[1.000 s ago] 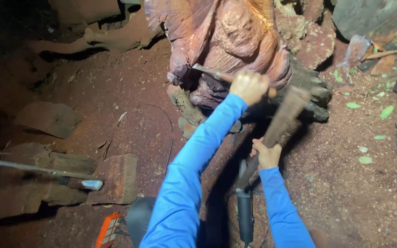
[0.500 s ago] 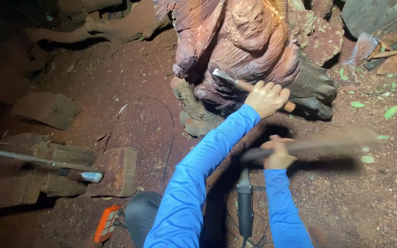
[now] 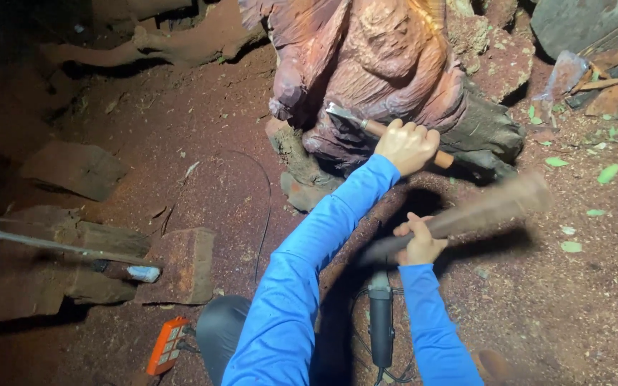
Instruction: Carving a large wooden sculpture using a chisel and a wooden mallet.
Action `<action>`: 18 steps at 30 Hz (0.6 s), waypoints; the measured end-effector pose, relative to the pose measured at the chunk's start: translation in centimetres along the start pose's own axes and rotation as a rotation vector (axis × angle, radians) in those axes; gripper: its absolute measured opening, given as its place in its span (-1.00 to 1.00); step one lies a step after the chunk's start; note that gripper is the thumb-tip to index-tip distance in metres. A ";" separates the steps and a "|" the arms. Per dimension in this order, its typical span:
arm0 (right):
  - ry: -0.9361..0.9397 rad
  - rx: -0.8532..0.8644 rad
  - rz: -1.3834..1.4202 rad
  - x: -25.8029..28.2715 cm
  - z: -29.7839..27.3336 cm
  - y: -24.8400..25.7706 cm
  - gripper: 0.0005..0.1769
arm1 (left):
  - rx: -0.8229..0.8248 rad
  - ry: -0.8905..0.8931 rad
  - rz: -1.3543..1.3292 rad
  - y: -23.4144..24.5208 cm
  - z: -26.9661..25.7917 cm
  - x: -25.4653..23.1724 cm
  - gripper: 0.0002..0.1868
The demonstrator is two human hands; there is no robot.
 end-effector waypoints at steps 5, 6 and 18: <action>-0.086 0.163 -0.244 2.2 -2.4 -1.9 -0.88 | 0.105 0.000 -0.010 0.4 0.2 1.4 -0.94; -0.078 0.163 -0.256 2.7 -1.8 -1.8 -0.91 | 0.137 -0.002 -0.007 0.1 0.3 2.2 -0.93; 0.163 -0.086 0.210 8.2 4.0 1.5 -0.84 | 0.638 0.141 -0.148 -3.4 0.1 0.9 -0.64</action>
Point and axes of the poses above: each hand's wrist, its own z-axis towards the middle knuckle, its own y-axis out of the back of the hand, x = y × z, the point moved 7 cm from there along z, towards the middle knuckle, and after that the axes turned 2 degrees about y, right-handed, at the moved point
